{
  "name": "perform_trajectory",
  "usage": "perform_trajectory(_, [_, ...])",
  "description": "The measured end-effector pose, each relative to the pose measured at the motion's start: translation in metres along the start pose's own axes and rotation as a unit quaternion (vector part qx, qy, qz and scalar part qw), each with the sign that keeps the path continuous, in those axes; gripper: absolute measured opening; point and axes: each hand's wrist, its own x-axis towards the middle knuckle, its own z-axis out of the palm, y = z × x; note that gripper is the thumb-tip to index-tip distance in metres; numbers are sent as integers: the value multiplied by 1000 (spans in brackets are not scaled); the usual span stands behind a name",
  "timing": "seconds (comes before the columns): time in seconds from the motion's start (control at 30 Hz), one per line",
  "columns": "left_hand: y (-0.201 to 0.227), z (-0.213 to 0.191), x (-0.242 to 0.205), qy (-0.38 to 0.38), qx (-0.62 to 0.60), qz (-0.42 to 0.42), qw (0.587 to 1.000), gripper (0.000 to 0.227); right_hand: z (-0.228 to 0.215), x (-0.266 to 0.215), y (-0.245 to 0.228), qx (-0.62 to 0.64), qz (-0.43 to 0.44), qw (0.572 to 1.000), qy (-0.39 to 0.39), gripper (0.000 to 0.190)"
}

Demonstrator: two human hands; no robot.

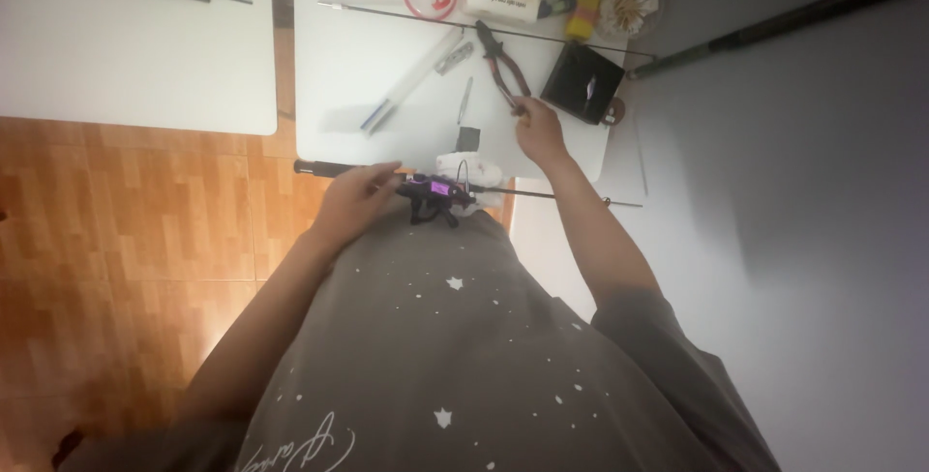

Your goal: Assembling and adjusting a fishing reel on a rod at a workbench.

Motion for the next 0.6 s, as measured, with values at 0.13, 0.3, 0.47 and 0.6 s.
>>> perform_trajectory(0.13, [3,2,-1,7,17,35,999,36,-6,10,-14,-8,-38,998,57,49])
perform_trajectory(0.3, [4,2,-9,17,-26,34,999,37,-14,33,-7,-96,-85,988,84,38])
perform_trajectory(0.47, [9,-5,-14,31,-14,58,998,40,-13,51,-4,-148,-81,984,64,25])
perform_trajectory(0.6, [-1,3,-13,52,11,98,994,36,-6,58,-8,-196,-29,980,11,15])
